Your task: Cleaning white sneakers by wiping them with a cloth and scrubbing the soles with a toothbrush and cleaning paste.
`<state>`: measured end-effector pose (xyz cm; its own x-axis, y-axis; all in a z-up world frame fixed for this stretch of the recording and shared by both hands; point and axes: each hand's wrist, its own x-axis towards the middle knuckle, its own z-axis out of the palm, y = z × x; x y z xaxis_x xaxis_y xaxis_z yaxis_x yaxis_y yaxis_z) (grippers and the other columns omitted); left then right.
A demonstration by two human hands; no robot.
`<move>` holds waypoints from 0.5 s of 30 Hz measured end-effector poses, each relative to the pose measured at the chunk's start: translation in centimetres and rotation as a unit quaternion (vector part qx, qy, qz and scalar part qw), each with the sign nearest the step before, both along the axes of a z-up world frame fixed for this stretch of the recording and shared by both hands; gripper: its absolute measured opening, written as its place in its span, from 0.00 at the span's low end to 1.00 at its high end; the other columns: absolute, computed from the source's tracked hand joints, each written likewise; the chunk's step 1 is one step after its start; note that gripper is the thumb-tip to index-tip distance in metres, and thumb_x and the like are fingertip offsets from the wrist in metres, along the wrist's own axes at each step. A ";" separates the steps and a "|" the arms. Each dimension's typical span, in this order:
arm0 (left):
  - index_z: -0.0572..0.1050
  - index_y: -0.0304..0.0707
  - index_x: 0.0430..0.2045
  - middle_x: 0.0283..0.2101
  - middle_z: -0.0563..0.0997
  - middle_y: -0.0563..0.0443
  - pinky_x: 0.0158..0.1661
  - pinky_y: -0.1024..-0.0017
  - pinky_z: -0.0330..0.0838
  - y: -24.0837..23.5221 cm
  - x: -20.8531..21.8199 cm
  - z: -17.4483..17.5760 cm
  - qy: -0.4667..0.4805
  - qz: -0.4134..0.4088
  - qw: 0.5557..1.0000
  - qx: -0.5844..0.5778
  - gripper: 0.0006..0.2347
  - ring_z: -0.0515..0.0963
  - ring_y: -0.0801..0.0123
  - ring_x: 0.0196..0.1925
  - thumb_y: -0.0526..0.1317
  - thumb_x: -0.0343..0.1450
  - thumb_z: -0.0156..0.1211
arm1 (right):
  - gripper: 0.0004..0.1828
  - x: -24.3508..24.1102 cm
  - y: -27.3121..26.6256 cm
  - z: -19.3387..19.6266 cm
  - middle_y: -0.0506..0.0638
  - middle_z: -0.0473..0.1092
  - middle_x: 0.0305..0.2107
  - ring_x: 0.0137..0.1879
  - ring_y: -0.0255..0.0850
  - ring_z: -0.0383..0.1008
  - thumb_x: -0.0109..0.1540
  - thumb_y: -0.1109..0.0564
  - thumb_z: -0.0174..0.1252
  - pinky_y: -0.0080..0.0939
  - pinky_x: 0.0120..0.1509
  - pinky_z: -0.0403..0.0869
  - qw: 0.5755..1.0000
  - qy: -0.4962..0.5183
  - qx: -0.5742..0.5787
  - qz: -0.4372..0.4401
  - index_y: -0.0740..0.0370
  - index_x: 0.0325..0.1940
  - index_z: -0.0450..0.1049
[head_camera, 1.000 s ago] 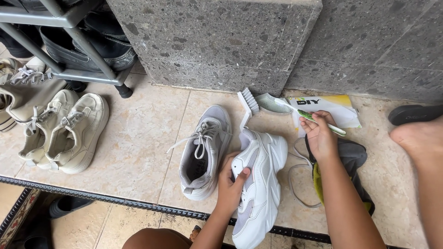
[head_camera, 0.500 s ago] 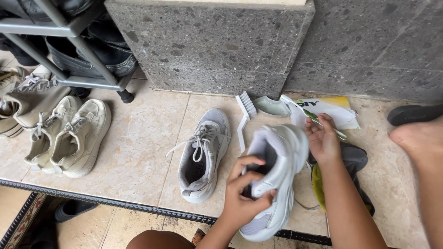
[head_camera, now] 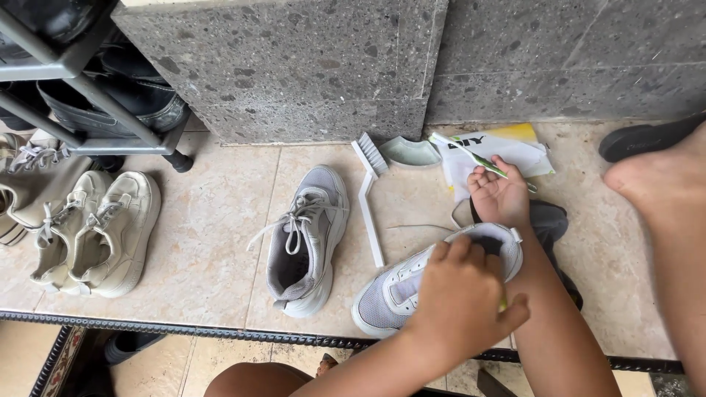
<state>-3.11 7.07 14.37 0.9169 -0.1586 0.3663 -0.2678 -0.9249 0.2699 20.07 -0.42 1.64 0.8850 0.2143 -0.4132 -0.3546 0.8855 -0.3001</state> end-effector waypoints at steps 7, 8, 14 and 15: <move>0.76 0.16 0.37 0.24 0.81 0.33 0.26 0.42 0.75 -1.8 4.0 -2.8 0.103 0.043 0.988 -0.111 0.25 0.84 0.36 0.28 0.52 0.70 0.52 | 0.08 2.2 -1.1 -4.0 0.50 0.69 0.35 0.42 0.45 0.74 0.62 0.58 0.61 0.41 0.49 0.74 0.998 -0.050 0.022 -0.002 0.61 0.44 0.74; 0.76 0.22 0.33 0.23 0.81 0.37 0.27 0.46 0.75 -1.5 3.5 -2.1 0.072 0.020 0.988 -0.132 0.21 0.84 0.39 0.27 0.51 0.70 0.53 | 0.07 2.3 -1.1 -4.2 0.50 0.69 0.35 0.42 0.44 0.74 0.63 0.58 0.61 0.40 0.49 0.74 0.998 -0.047 0.032 -0.008 0.61 0.44 0.74; 0.69 0.32 0.23 0.22 0.74 0.44 0.26 0.61 0.65 0.2 -0.8 -0.3 -0.235 -0.168 0.933 -0.217 0.16 0.74 0.56 0.23 0.46 0.73 0.63 | 0.19 -0.1 -6.2 13.8 0.44 0.73 0.44 0.50 0.39 0.71 0.53 0.49 0.52 0.41 0.60 0.68 0.991 0.005 -0.124 -0.051 0.51 0.46 0.76; 0.69 0.32 0.20 0.22 0.75 0.49 0.24 0.65 0.66 0.5 -1.3 -1.1 -0.328 -0.210 0.890 -0.236 0.18 0.71 0.63 0.21 0.44 0.68 0.75 | 0.36 -2.2 -9.6 21.4 0.35 0.78 0.60 0.64 0.36 0.72 0.44 0.36 0.46 0.46 0.76 0.65 0.947 0.027 -0.311 -0.072 0.40 0.52 0.81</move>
<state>-4.38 7.59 13.22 0.3771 -0.1234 0.9179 -0.8059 -0.5321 0.2595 17.85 -10.04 23.07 0.8606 -0.2076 -0.4651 -0.2726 0.5835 -0.7650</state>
